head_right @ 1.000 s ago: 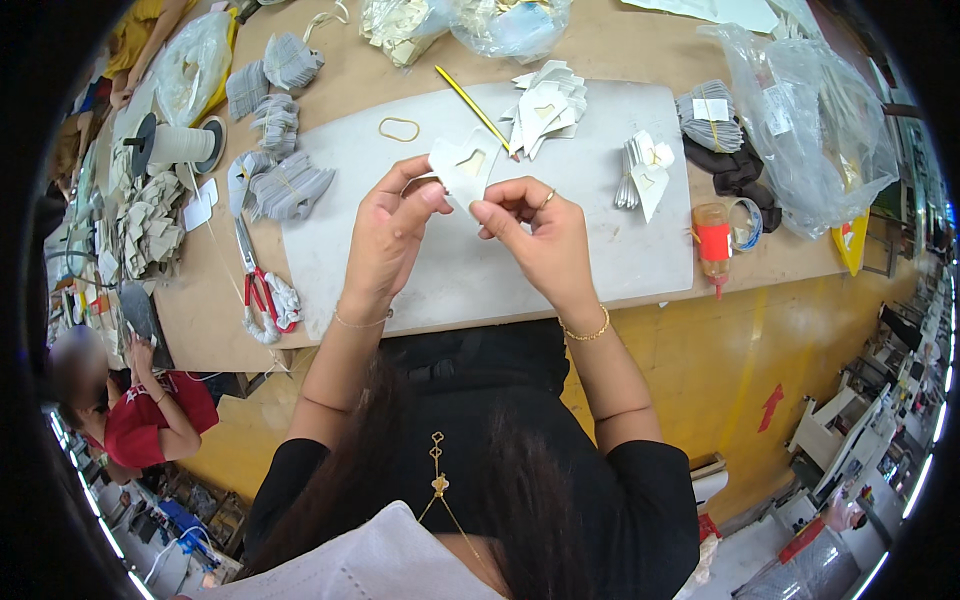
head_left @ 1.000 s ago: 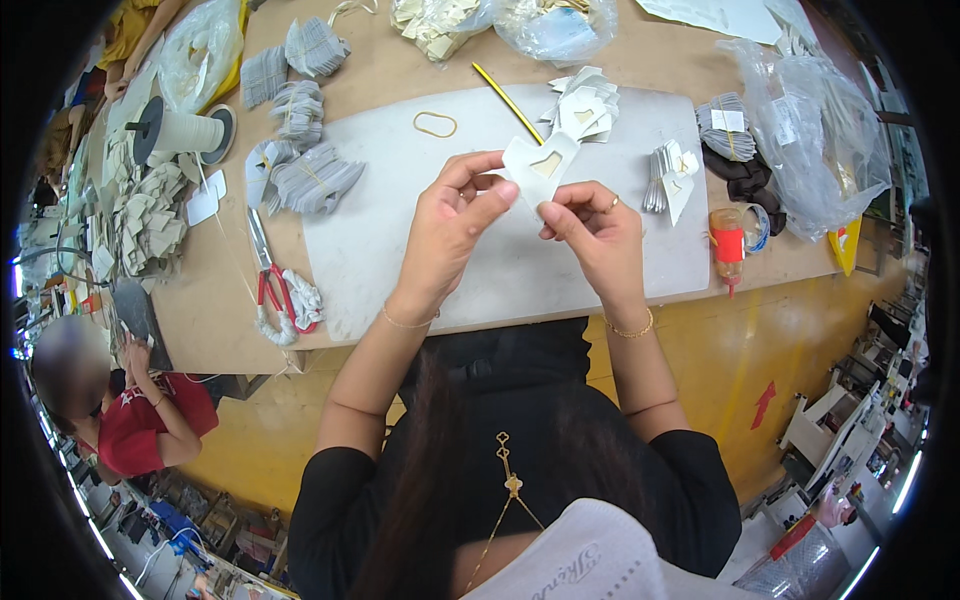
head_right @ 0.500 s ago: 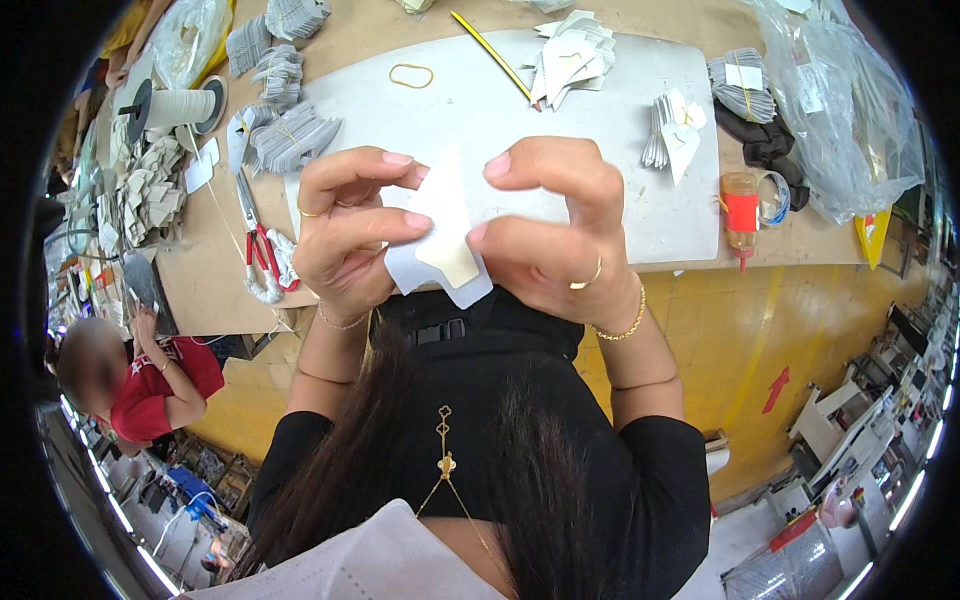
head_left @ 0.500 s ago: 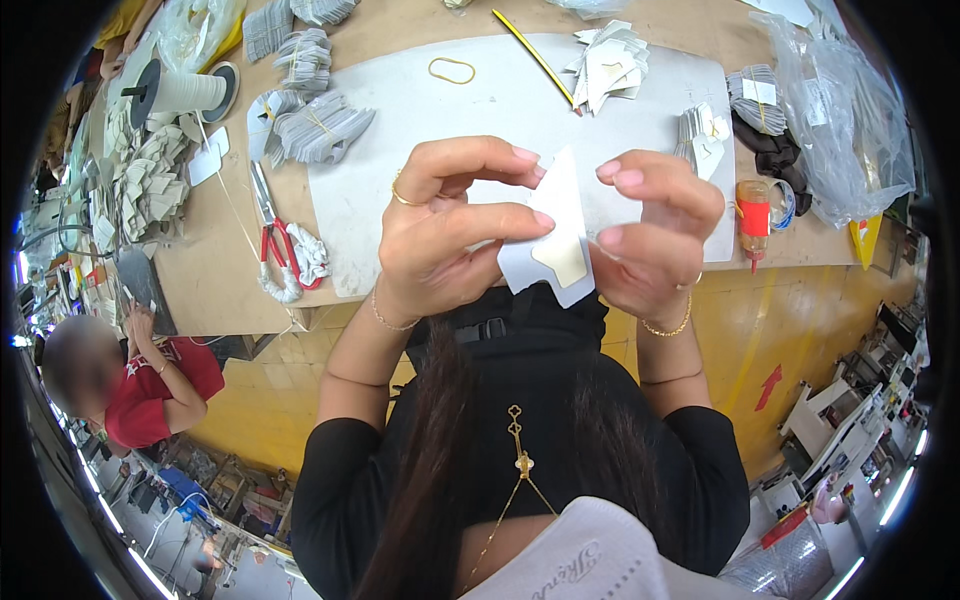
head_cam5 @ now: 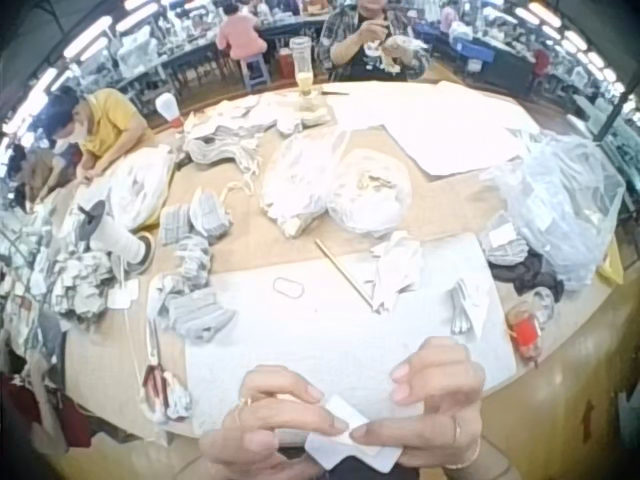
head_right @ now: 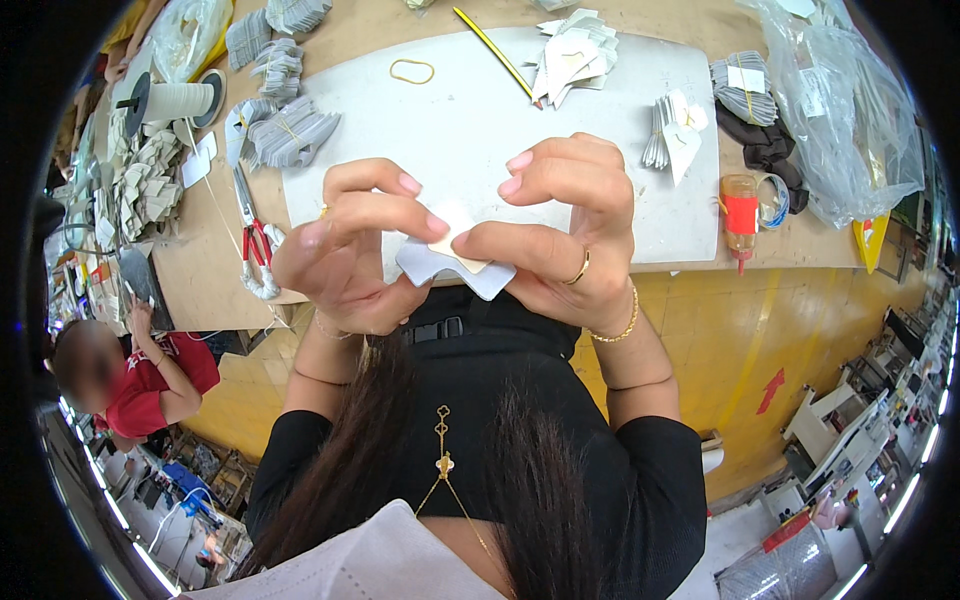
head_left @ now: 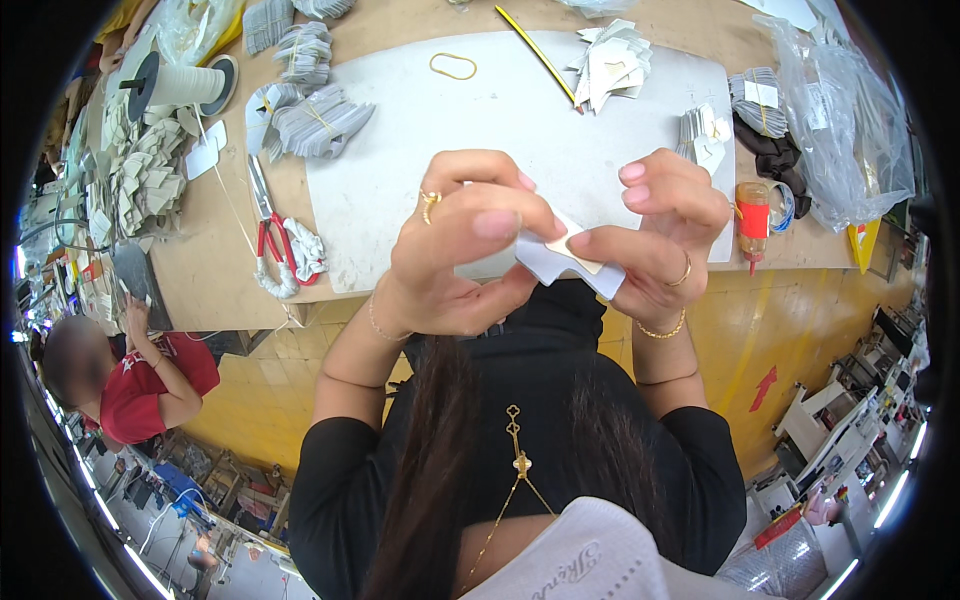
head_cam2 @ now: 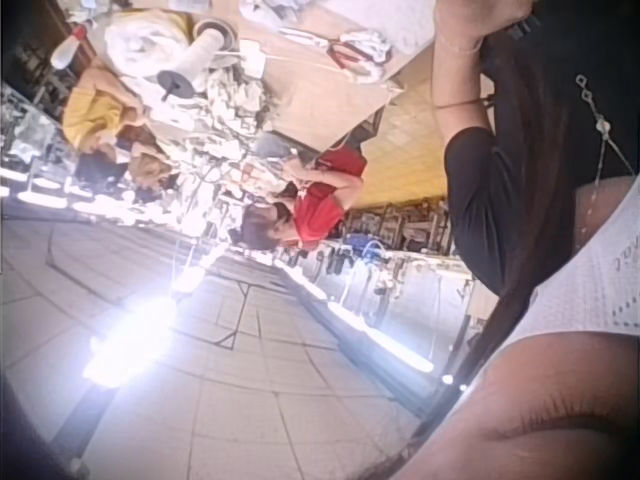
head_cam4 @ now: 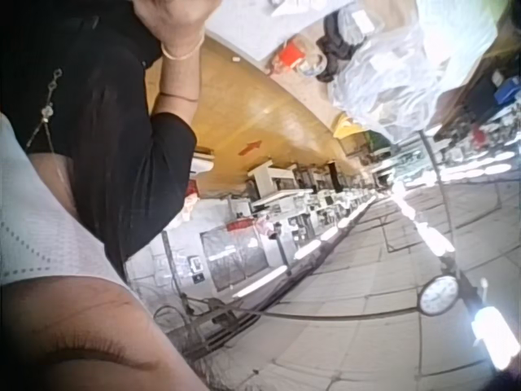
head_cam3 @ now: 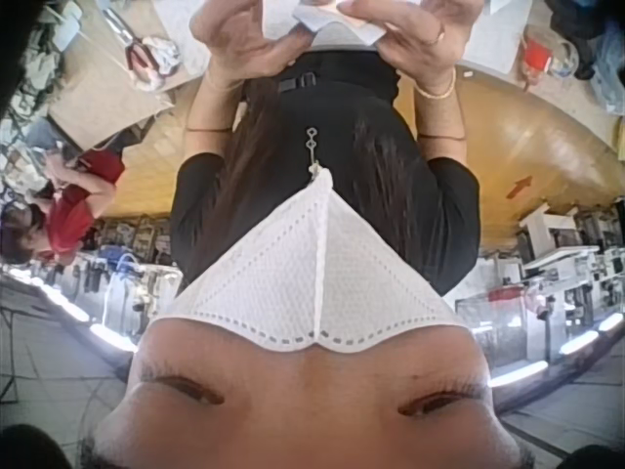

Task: The person folds small white paper pieces, stacks them, and secures the stack with a rubber band. They then use scissors to trim a larger white paper piece and place the trimmed pieces into a plastic bag.

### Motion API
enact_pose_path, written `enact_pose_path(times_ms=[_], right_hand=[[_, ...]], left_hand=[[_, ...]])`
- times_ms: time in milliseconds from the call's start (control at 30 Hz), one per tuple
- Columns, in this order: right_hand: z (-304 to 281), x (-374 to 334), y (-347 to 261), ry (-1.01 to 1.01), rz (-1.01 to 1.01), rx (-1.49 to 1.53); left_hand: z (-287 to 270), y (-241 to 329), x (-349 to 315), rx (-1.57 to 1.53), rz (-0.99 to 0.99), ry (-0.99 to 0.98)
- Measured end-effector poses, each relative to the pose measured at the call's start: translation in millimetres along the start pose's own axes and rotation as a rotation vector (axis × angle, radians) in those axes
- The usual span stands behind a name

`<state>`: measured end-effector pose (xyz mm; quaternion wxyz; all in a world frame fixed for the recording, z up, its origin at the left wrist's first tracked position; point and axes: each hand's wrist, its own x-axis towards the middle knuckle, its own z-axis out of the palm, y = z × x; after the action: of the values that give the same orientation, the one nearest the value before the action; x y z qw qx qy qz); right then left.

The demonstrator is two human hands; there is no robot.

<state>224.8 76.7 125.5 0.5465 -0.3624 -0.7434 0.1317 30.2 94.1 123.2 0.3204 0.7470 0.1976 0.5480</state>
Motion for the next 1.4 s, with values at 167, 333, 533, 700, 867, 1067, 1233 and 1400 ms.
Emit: enact_pose_path(times_ms=[167,333,533,700,867,1067,1233,1400], right_hand=[[0.7,-1.7,-5.1,-0.025,0.168,0.113],[-6.3,0.4,-8.4,-0.023,0.111,0.100],[-16.1,2.1,-6.8,-0.100,-0.133,-0.078],[-15.8,-1.7,-15.3,-0.033,-0.251,-0.286],[-18.6,-1.3,-24.5,-0.114,-0.207,-0.341],[-23.6,-7.6,-8.6,-0.244,0.102,0.084],[-2.0,-28.3,30.4,-0.041,0.688,0.347],[-12.5,-14.9,92.6,-0.146,0.851,-0.087]], left_hand=[[-7.4,8.1,3.4,0.101,-0.028,-0.122],[-6.1,11.8,-3.2,0.251,0.111,-0.124],[1.4,11.3,-9.1,0.212,0.203,0.030],[6.6,9.3,-14.1,0.204,0.123,0.165],[3.1,10.6,-10.3,0.215,0.159,0.051],[-10.7,11.8,1.0,0.267,-0.030,-0.324],[16.7,-33.3,-10.5,-0.141,-0.431,-0.039],[29.8,-92.3,0.7,0.149,-0.681,-0.103]])
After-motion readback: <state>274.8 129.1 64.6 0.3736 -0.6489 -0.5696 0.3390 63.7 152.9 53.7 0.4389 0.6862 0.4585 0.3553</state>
